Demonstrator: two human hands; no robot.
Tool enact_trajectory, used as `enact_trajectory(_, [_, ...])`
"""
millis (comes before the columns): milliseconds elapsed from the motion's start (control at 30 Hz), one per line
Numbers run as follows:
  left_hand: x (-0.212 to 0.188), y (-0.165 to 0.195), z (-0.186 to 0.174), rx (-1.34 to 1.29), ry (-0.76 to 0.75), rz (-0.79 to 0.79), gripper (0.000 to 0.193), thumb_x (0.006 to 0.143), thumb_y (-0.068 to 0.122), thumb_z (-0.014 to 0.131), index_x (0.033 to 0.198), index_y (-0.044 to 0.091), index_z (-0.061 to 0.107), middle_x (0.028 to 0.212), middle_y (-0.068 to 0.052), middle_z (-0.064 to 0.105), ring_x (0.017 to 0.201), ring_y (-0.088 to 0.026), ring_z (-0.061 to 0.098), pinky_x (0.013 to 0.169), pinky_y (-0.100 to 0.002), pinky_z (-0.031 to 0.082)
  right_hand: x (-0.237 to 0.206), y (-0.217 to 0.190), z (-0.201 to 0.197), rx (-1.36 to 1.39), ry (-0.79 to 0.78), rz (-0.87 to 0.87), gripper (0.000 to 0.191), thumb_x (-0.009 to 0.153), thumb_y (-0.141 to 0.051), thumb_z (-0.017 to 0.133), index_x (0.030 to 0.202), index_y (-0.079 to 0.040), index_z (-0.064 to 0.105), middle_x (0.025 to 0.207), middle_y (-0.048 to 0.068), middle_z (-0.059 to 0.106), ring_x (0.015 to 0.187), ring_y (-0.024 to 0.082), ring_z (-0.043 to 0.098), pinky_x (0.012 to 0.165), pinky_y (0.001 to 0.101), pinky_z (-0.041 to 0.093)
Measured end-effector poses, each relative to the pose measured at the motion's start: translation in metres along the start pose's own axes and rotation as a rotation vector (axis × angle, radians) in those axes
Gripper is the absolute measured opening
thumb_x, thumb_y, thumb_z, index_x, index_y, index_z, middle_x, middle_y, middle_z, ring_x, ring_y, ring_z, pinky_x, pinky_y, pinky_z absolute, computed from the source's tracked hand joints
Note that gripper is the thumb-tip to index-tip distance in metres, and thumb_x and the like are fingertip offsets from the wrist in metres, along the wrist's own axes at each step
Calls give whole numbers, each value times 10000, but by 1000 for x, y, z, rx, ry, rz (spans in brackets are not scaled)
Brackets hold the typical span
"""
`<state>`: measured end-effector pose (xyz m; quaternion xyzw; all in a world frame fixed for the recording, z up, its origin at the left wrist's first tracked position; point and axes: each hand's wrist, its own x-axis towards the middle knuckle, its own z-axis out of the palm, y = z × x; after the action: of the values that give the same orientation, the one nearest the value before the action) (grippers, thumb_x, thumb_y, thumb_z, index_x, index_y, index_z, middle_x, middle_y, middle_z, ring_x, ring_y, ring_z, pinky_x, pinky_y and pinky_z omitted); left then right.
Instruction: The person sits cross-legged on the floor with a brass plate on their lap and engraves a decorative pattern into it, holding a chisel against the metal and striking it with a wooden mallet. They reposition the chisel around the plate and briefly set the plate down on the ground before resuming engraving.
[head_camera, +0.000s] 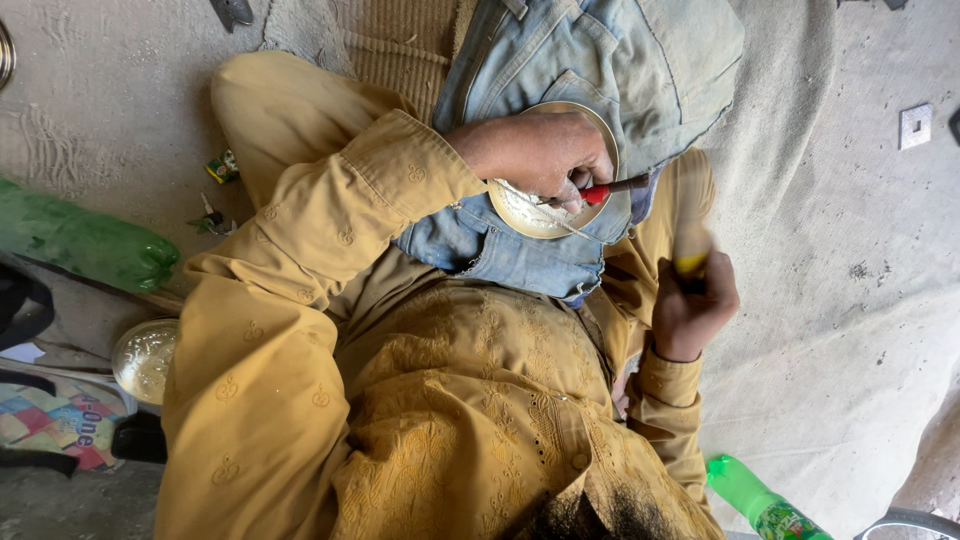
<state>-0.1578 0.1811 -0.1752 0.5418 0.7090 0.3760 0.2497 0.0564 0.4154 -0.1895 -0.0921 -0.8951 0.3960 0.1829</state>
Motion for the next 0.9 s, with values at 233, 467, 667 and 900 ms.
enact_trajectory(233, [-2, 2, -2, -23, -27, -22, 257, 710, 131, 896, 911, 57, 754, 707, -53, 699, 629, -179, 651, 573, -388, 478, -6, -4, 3, -86, 15, -103, 593, 788, 183, 764, 1363, 65, 679, 1080, 118, 675, 957, 144, 631, 837, 301, 536])
enact_trajectory(467, [-1, 6, -5, -77, -85, -57, 273, 726, 125, 878, 971, 75, 769, 701, -17, 698, 621, -149, 655, 562, -365, 480, -14, 12, 3, 61, 46, -43, 560, 799, 154, 783, 1339, 54, 673, 1113, 109, 700, 991, 165, 657, 908, 312, 560])
enact_trajectory(667, [-1, 9, -7, -64, -141, -128, 276, 748, 145, 872, 1006, 108, 780, 707, -18, 693, 617, -148, 642, 559, -371, 472, -20, 13, 2, 150, 32, 64, 502, 818, 133, 828, 1290, 41, 683, 1098, 77, 689, 991, 134, 643, 892, 291, 551])
enact_trajectory(900, [0, 7, -7, -9, -96, -75, 330, 696, 142, 899, 1001, 108, 778, 727, 13, 694, 642, -129, 647, 575, -356, 477, -22, 0, 0, -36, 6, 73, 539, 829, 133, 790, 1351, 41, 695, 974, 63, 657, 838, 127, 614, 760, 274, 531])
